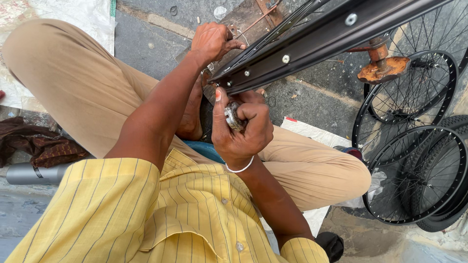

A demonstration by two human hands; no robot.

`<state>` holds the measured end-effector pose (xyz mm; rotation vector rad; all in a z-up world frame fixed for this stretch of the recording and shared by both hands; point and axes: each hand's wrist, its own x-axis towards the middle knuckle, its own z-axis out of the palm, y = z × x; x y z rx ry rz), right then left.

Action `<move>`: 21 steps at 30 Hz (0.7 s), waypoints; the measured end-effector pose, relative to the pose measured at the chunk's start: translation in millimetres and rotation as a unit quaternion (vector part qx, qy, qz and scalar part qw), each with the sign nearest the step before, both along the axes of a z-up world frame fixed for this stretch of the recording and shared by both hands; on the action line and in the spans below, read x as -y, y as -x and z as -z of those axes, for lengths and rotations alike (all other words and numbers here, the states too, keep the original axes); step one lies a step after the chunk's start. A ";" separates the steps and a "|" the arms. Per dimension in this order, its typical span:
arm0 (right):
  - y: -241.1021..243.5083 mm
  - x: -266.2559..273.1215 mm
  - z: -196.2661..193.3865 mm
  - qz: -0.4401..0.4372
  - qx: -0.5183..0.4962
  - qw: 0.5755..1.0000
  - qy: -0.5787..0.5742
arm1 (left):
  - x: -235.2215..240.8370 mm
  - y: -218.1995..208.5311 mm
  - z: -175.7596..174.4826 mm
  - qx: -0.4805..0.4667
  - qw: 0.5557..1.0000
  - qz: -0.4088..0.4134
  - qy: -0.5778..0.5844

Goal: The person sits cross-legged on the ground and uses a wrench to tighten the spokes of a bicycle wheel. They rotate the wheel to access different sections and continue tightening the spokes with the wrench.

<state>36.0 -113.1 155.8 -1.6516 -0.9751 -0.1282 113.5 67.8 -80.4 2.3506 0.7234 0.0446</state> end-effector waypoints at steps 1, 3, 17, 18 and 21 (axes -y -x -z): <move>-0.6 2.3 6.9 0.002 -0.012 1.000 0.003 | 1.9 1.2 1.0 0.030 1.000 0.001 -0.009; -6.0 3.1 29.0 -0.001 0.039 0.999 0.026 | -1.9 0.0 -0.1 0.093 0.995 0.001 -0.034; -54.4 29.8 183.7 0.031 0.214 0.950 0.225 | -1.5 1.1 -6.3 0.017 1.000 -0.003 0.001; -54.1 29.6 184.7 0.025 0.210 0.953 0.216 | -1.9 1.4 -5.3 0.063 0.998 -0.012 -0.021; -57.1 29.5 188.3 0.002 0.186 0.960 0.207 | -2.6 1.2 -2.7 0.139 0.988 -0.015 -0.071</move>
